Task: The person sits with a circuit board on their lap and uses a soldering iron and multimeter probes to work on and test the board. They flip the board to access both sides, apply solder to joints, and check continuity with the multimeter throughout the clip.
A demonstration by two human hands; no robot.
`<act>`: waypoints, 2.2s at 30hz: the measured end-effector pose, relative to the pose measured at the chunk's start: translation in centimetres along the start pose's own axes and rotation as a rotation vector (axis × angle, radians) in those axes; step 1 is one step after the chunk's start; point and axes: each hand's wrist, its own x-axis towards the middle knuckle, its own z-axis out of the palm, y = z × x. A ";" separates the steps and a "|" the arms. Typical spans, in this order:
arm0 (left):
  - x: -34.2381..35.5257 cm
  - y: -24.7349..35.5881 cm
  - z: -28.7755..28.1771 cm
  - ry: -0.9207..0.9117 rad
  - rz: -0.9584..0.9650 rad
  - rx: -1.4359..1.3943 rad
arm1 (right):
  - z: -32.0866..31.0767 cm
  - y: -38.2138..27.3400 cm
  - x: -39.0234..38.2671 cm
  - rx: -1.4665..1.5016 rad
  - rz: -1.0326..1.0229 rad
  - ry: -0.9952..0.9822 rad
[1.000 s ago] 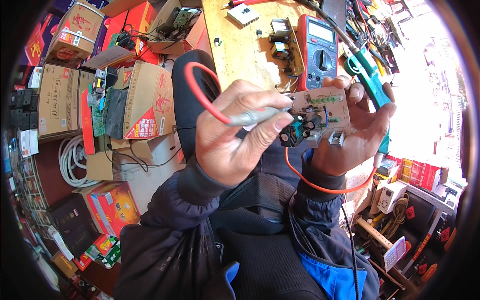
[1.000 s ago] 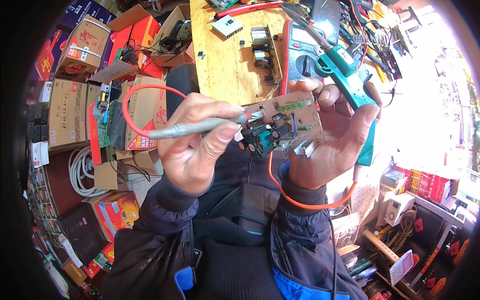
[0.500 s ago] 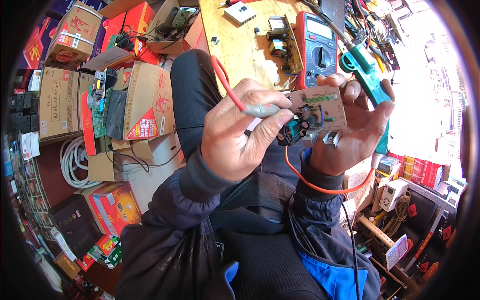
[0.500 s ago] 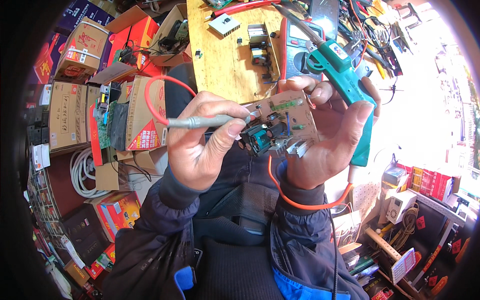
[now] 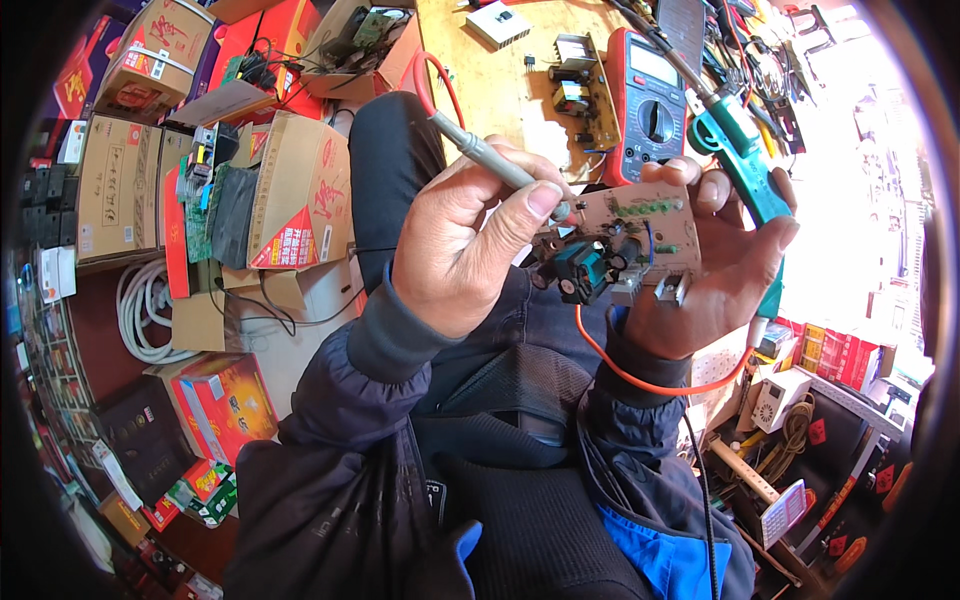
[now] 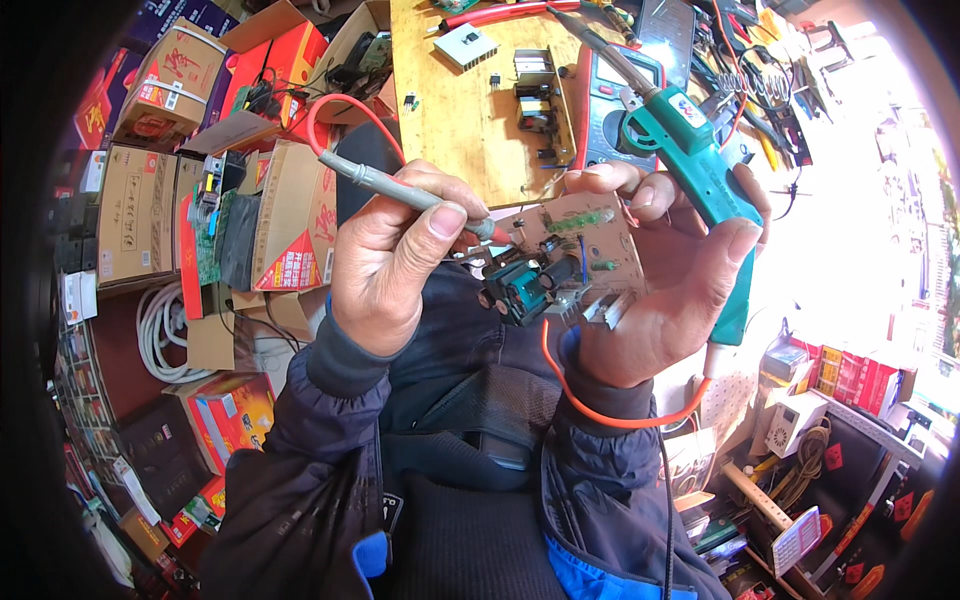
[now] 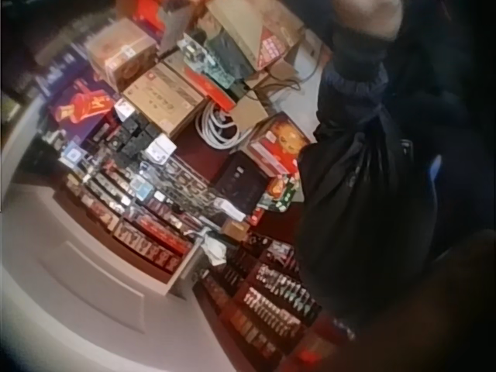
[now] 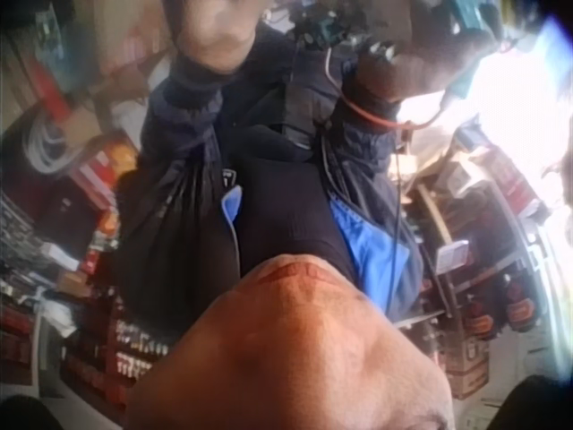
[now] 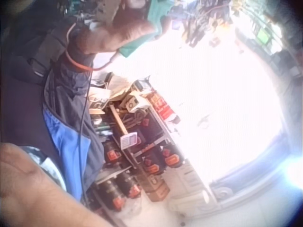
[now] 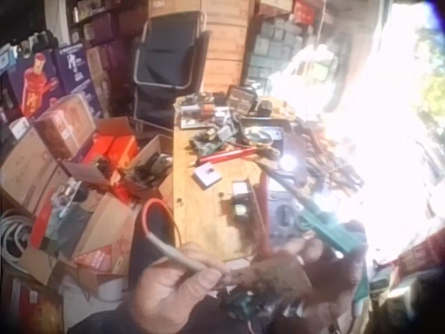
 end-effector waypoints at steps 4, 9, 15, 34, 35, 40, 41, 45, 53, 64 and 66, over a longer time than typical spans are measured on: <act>0.2 -0.3 -0.2 -0.008 0.133 0.106 | 0.2 0.0 -0.1 0.014 0.014 0.003; 0.2 0.2 -0.3 0.041 0.383 0.272 | -0.3 -0.2 0.3 0.002 0.005 0.015; 0.5 1.1 -1.5 0.249 0.271 0.037 | -1.6 -1.2 1.3 0.121 0.054 0.052; 8.0 -3.9 -6.3 0.032 -0.401 0.219 | -3.2 -2.6 2.0 0.167 0.112 0.221; 8.2 -3.9 -6.3 0.028 -0.404 0.236 | -3.0 -2.5 2.0 0.161 0.100 0.217; 8.3 -3.0 -6.6 0.061 -0.408 0.391 | -2.1 -2.3 1.9 0.109 0.091 0.291; 8.2 -2.9 -6.6 0.060 -0.394 0.415 | -2.0 -2.3 1.8 0.146 0.092 0.255; 7.1 -1.9 -6.9 0.051 -0.371 0.408 | -1.9 -2.2 1.9 0.234 0.089 0.158; 2.5 2.1 -6.5 0.184 -0.211 0.356 | -1.6 -1.8 1.9 0.242 0.073 0.181; -1.5 1.6 -3.3 -0.136 0.028 0.323 | -0.4 -1.2 0.7 0.280 0.145 0.196; -2.2 1.6 -3.1 -0.249 -0.086 0.221 | 0.2 -1.3 -0.2 0.286 0.208 0.156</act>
